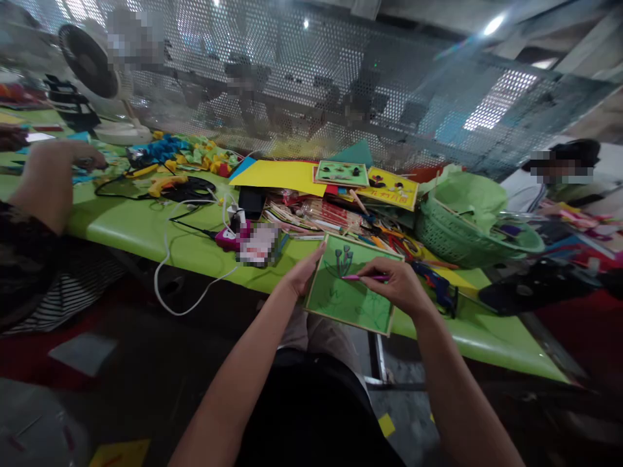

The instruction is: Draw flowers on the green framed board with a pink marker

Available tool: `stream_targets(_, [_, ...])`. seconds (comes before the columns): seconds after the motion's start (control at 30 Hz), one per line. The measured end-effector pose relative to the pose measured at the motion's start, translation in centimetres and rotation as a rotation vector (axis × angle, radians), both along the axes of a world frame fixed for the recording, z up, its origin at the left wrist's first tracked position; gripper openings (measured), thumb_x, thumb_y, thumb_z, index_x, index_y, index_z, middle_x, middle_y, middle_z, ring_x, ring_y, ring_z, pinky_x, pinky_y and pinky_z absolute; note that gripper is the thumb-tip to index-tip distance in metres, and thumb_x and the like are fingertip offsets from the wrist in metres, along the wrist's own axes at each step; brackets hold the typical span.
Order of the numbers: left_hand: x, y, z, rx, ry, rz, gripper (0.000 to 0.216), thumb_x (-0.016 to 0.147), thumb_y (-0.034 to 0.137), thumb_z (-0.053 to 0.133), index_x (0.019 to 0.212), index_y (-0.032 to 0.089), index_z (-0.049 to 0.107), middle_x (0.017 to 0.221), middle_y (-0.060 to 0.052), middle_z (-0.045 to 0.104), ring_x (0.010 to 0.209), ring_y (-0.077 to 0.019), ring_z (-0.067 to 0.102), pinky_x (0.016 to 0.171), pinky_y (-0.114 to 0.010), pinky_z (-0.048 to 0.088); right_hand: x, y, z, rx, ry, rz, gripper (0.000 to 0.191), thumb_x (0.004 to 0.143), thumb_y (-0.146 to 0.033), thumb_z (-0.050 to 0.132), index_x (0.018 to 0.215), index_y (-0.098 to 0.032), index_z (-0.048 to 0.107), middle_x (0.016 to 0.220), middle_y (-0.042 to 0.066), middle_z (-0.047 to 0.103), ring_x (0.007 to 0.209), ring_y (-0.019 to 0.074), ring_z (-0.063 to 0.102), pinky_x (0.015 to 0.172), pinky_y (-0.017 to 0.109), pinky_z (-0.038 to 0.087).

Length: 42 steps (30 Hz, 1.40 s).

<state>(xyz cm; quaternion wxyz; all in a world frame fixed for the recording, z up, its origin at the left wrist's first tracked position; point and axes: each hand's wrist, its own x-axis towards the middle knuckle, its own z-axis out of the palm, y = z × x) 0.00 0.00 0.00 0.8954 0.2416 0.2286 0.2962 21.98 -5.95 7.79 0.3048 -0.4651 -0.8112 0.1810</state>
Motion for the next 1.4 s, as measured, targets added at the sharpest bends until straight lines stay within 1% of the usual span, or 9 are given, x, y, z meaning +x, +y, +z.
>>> stream_targets(0.17, [0.0,0.1,-0.3,0.011,-0.021,-0.018,0.068,0.101,0.066,0.041,0.133,0.012,0.069,0.101,-0.016,0.08,0.08,-0.025,0.079,0.079,-0.036,0.063,0.1,0.1,-0.2,0.003,0.007,-0.001,0.01,0.085,-0.028,0.071,0.085,-0.023,0.08,0.08,0.004,0.077,0.071,0.0202,0.069,0.065,0.031,0.051])
stream_targets(0.47, [0.0,-0.1,-0.1,-0.006,-0.036,0.006,0.067,0.1,0.065,0.046,0.134,0.012,0.069,0.105,-0.017,0.08,0.086,-0.0263,0.079,0.085,-0.037,0.063,-0.2,0.0,0.1,0.0,0.035,-0.008,0.01,0.084,-0.03,0.073,0.082,-0.023,0.079,0.078,0.004,0.076,0.07,0.0205,0.069,0.064,0.031,0.051])
stream_targets(0.6, [0.0,-0.2,0.3,0.007,-0.049,-0.005,0.067,0.101,0.064,0.043,0.134,0.012,0.069,0.103,-0.017,0.08,0.085,-0.0254,0.079,0.085,-0.036,0.062,-0.3,-0.2,0.4,-0.02,0.08,-0.004,0.007,0.081,-0.029,0.076,0.079,-0.023,0.08,0.075,0.003,0.076,0.067,0.0198,0.069,0.063,0.03,0.051])
stream_targets(0.73, [-0.1,-0.4,0.4,0.018,-0.041,0.0,0.069,0.102,0.065,0.04,0.134,0.011,0.068,0.102,-0.017,0.08,0.087,-0.0259,0.079,0.086,-0.036,0.062,0.0,-0.4,0.3,-0.01,0.198,-0.054,0.016,0.085,-0.036,0.074,0.087,-0.022,0.079,0.083,0.005,0.078,0.075,0.022,0.072,0.068,0.032,0.056])
stream_targets(0.87, [-0.2,-0.3,0.2,0.013,-0.037,0.0,0.069,0.101,0.065,0.043,0.137,0.011,0.067,0.104,-0.017,0.08,0.091,-0.0275,0.079,0.089,-0.038,0.062,0.3,-0.4,-0.2,0.013,0.292,-0.113,0.019,0.085,-0.039,0.075,0.091,-0.021,0.077,0.083,0.005,0.078,0.076,0.0219,0.072,0.07,0.033,0.058])
stream_targets(1.03, [-0.2,-0.3,0.4,0.015,-0.04,-0.002,0.068,0.101,0.065,0.041,0.139,0.013,0.065,0.106,-0.015,0.08,0.098,-0.0278,0.078,0.093,-0.038,0.06,0.4,-0.2,-0.9,0.027,0.339,-0.128,0.021,0.087,-0.041,0.074,0.097,-0.023,0.075,0.091,0.005,0.078,0.083,0.0224,0.072,0.074,0.034,0.058])
stream_targets(1.2, [-0.1,-0.5,0.6,0.026,0.001,0.033,0.068,0.103,0.063,0.036,0.136,0.012,0.066,0.101,-0.014,0.081,0.096,-0.0266,0.079,0.093,-0.037,0.06,-0.1,0.0,-1.1,0.047,0.328,-0.121,0.024,0.093,-0.041,0.068,0.108,-0.023,0.074,0.099,0.006,0.076,0.087,0.0215,0.07,0.075,0.033,0.056])
stream_targets(1.3, [-0.2,-0.6,0.6,0.024,-0.007,0.007,0.071,0.102,0.065,0.036,0.136,0.01,0.067,0.104,-0.017,0.08,0.096,-0.0283,0.078,0.093,-0.039,0.059,-0.7,-0.3,-1.0,0.03,0.298,-0.087,0.022,0.092,-0.041,0.069,0.103,-0.023,0.074,0.095,0.006,0.077,0.085,0.0218,0.071,0.075,0.033,0.057])
stream_targets(1.4, [-0.2,-0.7,0.7,0.03,-0.033,-0.026,0.073,0.102,0.066,0.035,0.137,0.01,0.066,0.111,-0.018,0.079,0.102,-0.0293,0.077,0.097,-0.042,0.058,-1.5,-0.5,-0.9,0.003,0.254,-0.043,0.017,0.089,-0.039,0.074,0.095,-0.023,0.076,0.089,0.006,0.078,0.081,0.0224,0.072,0.073,0.034,0.057])
